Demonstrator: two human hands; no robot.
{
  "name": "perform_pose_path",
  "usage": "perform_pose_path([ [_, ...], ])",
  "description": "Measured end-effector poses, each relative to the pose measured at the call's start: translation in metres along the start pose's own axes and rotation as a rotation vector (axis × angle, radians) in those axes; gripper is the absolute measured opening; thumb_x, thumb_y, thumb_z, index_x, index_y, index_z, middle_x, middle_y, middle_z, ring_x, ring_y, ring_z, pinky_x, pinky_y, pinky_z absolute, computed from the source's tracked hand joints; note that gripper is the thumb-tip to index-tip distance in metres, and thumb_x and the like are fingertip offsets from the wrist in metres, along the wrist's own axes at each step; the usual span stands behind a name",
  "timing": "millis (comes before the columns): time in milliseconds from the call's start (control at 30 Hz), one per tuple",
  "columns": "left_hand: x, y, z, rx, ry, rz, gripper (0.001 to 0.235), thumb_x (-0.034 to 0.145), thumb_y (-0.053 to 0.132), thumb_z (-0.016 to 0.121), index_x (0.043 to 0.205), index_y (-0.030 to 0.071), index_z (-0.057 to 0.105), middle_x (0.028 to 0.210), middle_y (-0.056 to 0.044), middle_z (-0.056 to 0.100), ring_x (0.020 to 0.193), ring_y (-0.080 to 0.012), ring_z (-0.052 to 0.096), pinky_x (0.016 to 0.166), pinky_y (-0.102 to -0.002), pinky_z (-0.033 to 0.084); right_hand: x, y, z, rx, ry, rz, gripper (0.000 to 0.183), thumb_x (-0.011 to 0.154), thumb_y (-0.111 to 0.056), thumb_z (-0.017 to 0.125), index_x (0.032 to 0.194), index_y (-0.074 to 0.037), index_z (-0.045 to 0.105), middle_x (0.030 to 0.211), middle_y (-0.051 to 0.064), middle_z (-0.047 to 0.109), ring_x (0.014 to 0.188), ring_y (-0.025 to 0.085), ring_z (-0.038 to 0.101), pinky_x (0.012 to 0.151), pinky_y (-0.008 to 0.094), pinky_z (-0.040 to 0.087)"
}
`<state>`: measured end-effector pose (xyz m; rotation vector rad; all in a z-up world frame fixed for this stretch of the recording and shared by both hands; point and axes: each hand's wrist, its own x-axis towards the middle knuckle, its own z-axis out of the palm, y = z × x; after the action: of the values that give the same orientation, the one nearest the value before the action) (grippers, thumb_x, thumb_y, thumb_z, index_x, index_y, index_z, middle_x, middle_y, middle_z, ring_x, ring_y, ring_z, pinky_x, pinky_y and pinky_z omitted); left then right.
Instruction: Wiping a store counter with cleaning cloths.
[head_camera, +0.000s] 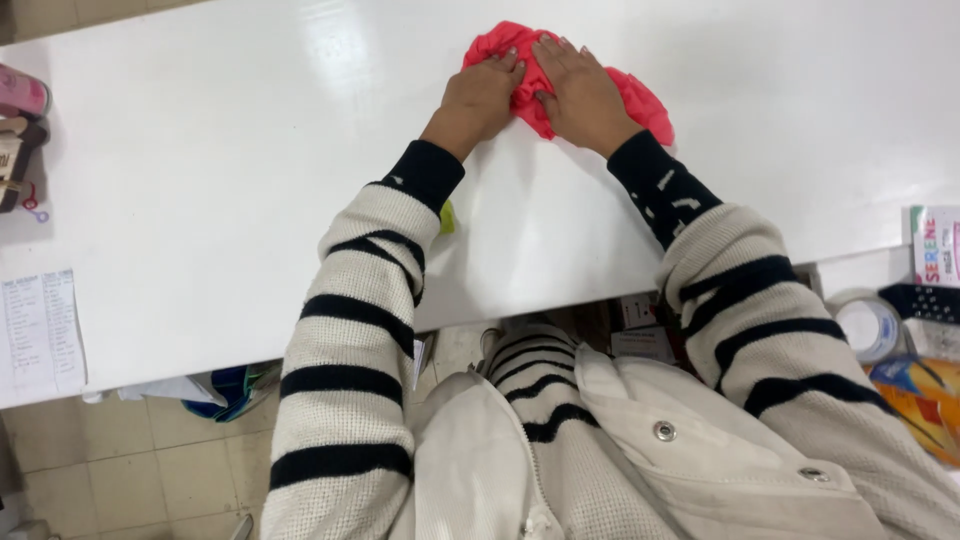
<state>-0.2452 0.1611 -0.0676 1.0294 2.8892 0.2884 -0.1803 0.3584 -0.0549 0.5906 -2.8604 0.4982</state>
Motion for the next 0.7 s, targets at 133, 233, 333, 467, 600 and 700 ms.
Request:
perform_pose_path([
  [133,-0.074,0.048,0.011,-0.062,-0.075,0.092,0.053,0.096,0.011,0.053,0.148,0.014,0.052,0.16,-0.008,0.041,0.138,-0.0282,0.048,0.106,-0.042,0.046,-0.093,-0.047,-0.015,0.026,-0.026,0.03,0.063,0.099,-0.018,0.064,0.155,0.004,0.044,0.158,0.026,0.046,0.145,0.045,0.044,0.118,0.057,0.035],
  [233,-0.129,0.079,0.01,-0.101,-0.036,0.186,0.052,0.096,0.011,0.052,0.148,0.013,0.054,0.159,-0.01,0.044,0.139,-0.031,0.048,0.109,-0.042,0.045,-0.149,-0.081,-0.024,0.007,0.011,0.031,0.063,0.1,-0.02,0.065,0.154,0.004,0.044,0.157,0.027,0.046,0.144,0.045,0.046,0.119,0.057,0.036],
  [333,-0.182,0.105,0.017,-0.126,-0.007,0.244,0.053,0.094,0.01,0.054,0.146,0.011,0.056,0.158,-0.012,0.046,0.14,-0.0325,0.049,0.11,-0.042,0.044,-0.198,-0.117,-0.033,0.023,0.061,0.016,0.065,0.098,-0.022,0.067,0.153,0.004,0.045,0.155,0.028,0.047,0.143,0.045,0.047,0.117,0.058,0.036],
  [467,-0.248,0.144,0.002,-0.108,0.06,0.275,0.058,0.084,0.011,0.061,0.142,0.003,0.057,0.152,-0.019,0.05,0.136,-0.0339,0.052,0.11,-0.044,0.045,-0.242,-0.156,-0.044,0.094,0.055,0.056,0.068,0.087,-0.014,0.069,0.15,0.001,0.047,0.152,0.025,0.049,0.14,0.044,0.047,0.117,0.057,0.036],
  [600,-0.286,0.162,0.003,-0.081,0.151,0.274,0.059,0.08,0.017,0.069,0.135,-0.002,0.059,0.143,-0.023,0.057,0.128,-0.0356,0.058,0.105,-0.046,0.047,-0.269,-0.168,-0.05,0.16,0.037,0.013,0.07,0.079,-0.001,0.065,0.147,-0.003,0.051,0.154,0.021,0.05,0.142,0.041,0.047,0.118,0.054,0.037],
  [700,-0.294,0.157,-0.006,-0.145,0.236,0.281,0.046,0.085,0.016,0.071,0.128,0.0,0.064,0.131,-0.02,0.068,0.115,-0.0325,0.067,0.096,-0.047,0.051,-0.27,-0.172,-0.063,0.244,0.03,-0.02,0.064,0.081,0.005,0.064,0.144,-0.006,0.056,0.151,0.018,0.054,0.142,0.037,0.05,0.119,0.052,0.039],
])
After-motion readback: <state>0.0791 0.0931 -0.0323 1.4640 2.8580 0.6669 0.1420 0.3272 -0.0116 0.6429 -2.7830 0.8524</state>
